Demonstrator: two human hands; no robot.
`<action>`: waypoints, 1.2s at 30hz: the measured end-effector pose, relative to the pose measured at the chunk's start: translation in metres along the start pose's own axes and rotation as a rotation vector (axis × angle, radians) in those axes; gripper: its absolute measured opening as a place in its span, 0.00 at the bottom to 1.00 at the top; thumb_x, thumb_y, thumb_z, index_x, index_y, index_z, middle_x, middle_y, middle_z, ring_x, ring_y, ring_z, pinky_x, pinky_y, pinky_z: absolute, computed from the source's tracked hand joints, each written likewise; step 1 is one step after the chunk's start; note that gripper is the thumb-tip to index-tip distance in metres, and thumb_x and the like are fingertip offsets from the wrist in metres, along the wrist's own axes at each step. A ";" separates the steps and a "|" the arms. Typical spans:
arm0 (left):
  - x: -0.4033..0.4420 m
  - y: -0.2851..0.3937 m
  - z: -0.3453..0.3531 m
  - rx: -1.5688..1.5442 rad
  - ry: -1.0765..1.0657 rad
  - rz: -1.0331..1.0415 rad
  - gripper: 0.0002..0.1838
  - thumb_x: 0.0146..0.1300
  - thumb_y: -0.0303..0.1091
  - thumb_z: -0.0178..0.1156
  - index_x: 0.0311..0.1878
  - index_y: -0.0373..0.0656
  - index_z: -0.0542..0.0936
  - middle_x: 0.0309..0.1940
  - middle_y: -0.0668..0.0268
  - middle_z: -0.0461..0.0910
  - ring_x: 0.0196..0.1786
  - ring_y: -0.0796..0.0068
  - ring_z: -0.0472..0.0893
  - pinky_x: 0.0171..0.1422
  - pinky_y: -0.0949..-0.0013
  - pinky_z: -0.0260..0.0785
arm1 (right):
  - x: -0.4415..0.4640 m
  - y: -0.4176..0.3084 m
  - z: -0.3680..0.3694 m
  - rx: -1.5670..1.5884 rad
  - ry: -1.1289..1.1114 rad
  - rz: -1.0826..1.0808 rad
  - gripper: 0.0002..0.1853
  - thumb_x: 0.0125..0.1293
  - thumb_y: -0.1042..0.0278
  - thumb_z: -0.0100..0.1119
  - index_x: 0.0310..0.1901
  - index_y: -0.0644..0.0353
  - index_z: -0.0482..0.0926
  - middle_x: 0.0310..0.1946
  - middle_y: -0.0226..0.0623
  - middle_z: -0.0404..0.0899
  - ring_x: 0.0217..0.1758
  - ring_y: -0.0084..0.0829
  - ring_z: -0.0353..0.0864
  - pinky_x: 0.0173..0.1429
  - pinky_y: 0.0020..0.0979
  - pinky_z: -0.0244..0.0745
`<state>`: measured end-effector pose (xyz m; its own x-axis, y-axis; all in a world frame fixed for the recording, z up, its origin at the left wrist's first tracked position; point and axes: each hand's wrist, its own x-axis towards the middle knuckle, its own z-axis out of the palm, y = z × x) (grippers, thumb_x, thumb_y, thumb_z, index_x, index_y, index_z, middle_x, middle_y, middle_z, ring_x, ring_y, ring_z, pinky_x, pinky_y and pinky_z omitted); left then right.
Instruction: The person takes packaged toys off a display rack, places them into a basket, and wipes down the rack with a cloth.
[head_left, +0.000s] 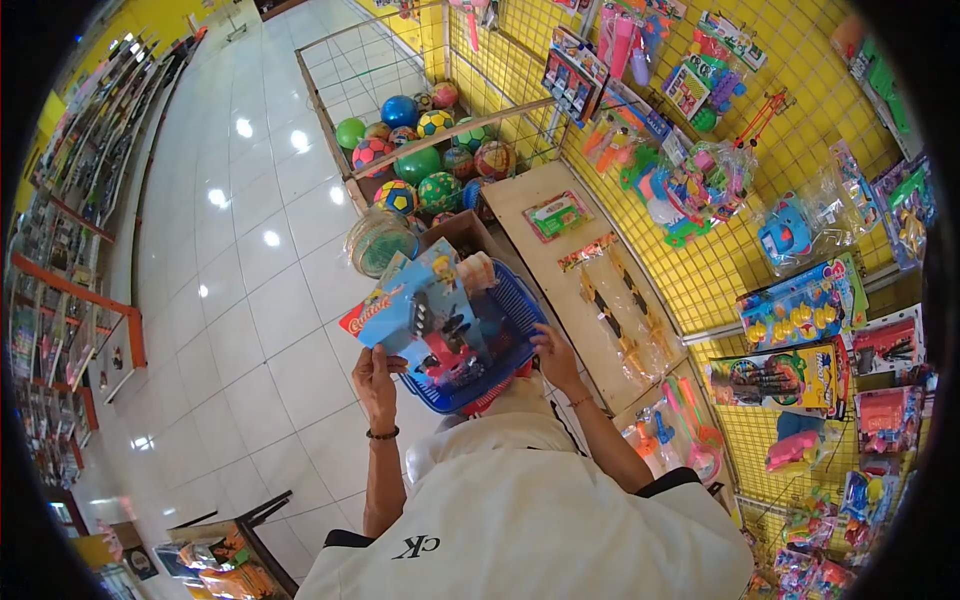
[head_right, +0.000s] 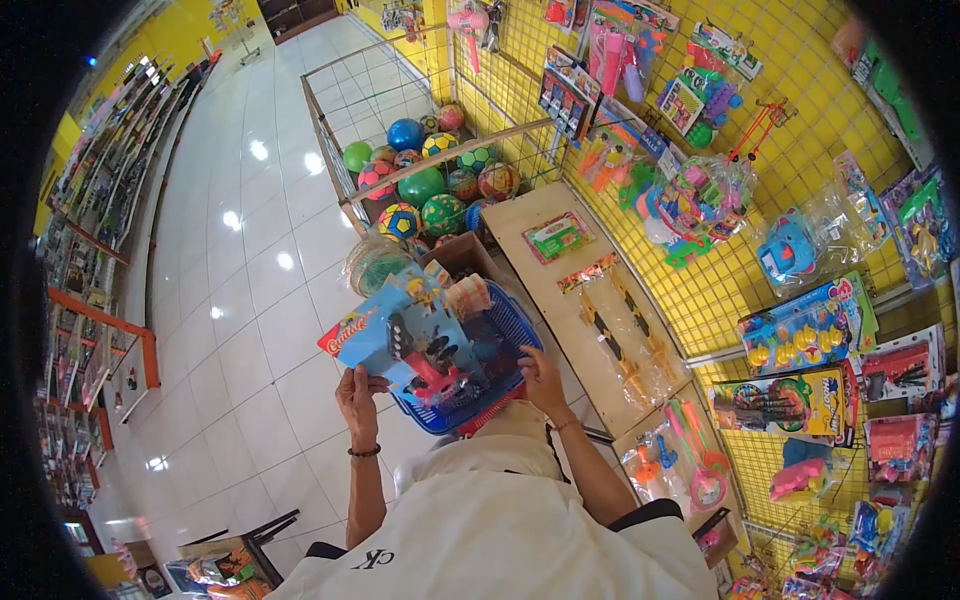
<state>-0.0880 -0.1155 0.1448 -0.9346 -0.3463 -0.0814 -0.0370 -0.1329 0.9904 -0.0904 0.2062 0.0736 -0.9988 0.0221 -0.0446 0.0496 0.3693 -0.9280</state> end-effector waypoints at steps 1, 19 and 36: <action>-0.001 0.001 0.000 -0.017 0.013 -0.001 0.16 0.71 0.39 0.48 0.36 0.35 0.76 0.21 0.61 0.79 0.24 0.75 0.79 0.30 0.73 0.73 | -0.007 0.011 -0.002 -0.003 0.000 0.000 0.20 0.62 0.80 0.46 0.57 0.59 0.69 0.39 0.42 0.81 0.41 0.29 0.81 0.47 0.26 0.75; 0.028 -0.137 -0.029 0.010 0.214 -0.169 0.13 0.70 0.38 0.47 0.38 0.37 0.71 0.25 0.63 0.74 0.22 0.73 0.78 0.23 0.73 0.73 | 0.012 -0.003 -0.014 -0.088 -0.133 0.105 0.19 0.61 0.79 0.51 0.54 0.56 0.73 0.42 0.45 0.80 0.44 0.35 0.82 0.49 0.33 0.77; 0.067 -0.136 -0.037 0.567 0.867 0.050 0.17 0.66 0.31 0.46 0.53 0.32 0.73 0.45 0.53 0.77 0.40 0.64 0.77 0.41 0.64 0.73 | 0.246 -0.386 -0.306 -0.122 0.020 -0.731 0.16 0.66 0.68 0.54 0.54 0.63 0.73 0.47 0.32 0.78 0.51 0.27 0.77 0.53 0.32 0.74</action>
<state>-0.1321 -0.1548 0.0005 -0.3727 -0.9186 0.1317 -0.3759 0.2792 0.8836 -0.3544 0.3536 0.5341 -0.7768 -0.2528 0.5768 -0.6270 0.3970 -0.6703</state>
